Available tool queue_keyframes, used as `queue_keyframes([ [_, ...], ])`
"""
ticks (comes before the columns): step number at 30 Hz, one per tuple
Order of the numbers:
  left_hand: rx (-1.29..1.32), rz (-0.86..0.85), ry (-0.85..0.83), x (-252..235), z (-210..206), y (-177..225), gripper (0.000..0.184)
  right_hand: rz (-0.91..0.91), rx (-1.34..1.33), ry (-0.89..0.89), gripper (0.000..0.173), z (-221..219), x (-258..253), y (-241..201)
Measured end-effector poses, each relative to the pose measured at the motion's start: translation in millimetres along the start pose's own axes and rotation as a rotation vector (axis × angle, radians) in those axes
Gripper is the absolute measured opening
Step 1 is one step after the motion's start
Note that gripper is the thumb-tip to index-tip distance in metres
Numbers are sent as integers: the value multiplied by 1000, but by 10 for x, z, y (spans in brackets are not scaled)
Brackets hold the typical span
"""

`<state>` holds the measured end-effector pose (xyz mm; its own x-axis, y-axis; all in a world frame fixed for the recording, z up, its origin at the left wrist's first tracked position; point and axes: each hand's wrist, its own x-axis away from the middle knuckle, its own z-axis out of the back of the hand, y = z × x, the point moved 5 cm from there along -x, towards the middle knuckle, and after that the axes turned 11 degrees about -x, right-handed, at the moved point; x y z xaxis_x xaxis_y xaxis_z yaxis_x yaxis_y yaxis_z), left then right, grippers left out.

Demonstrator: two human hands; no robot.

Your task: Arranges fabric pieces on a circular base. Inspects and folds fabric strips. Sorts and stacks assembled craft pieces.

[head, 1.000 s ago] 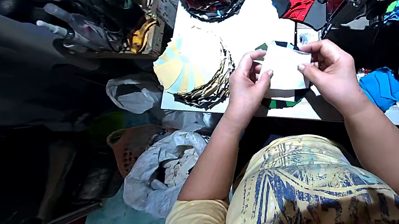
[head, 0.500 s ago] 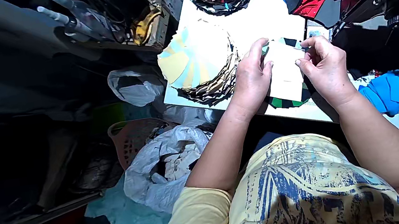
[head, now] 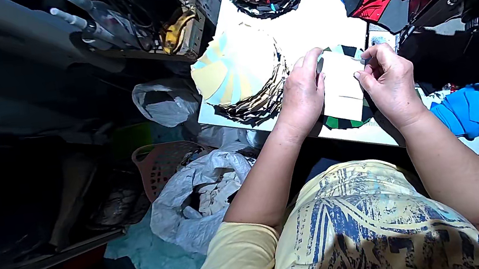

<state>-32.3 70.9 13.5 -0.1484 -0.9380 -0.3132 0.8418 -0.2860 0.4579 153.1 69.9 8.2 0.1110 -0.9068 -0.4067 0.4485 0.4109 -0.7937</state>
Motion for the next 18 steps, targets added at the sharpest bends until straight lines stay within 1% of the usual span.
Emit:
queue_keyframes([
  [5,-30,1,-7,1,-10,23,38,-19,-9,-13,23,5,-10,11],
  [8,-104,17,8,10,-15,37,38,1,44,-16,23,-9,-11,-14],
  [10,-186,7,46,26,7,74,37,58,136,0,21,-15,12,-75],
  [13,-275,-45,127,89,45,166,33,254,243,43,19,-23,57,-220],
  [15,-263,-82,120,167,27,215,31,335,243,-15,24,-63,77,-246],
  [18,-281,-128,54,260,-72,220,24,285,290,-205,35,-152,101,-158],
])
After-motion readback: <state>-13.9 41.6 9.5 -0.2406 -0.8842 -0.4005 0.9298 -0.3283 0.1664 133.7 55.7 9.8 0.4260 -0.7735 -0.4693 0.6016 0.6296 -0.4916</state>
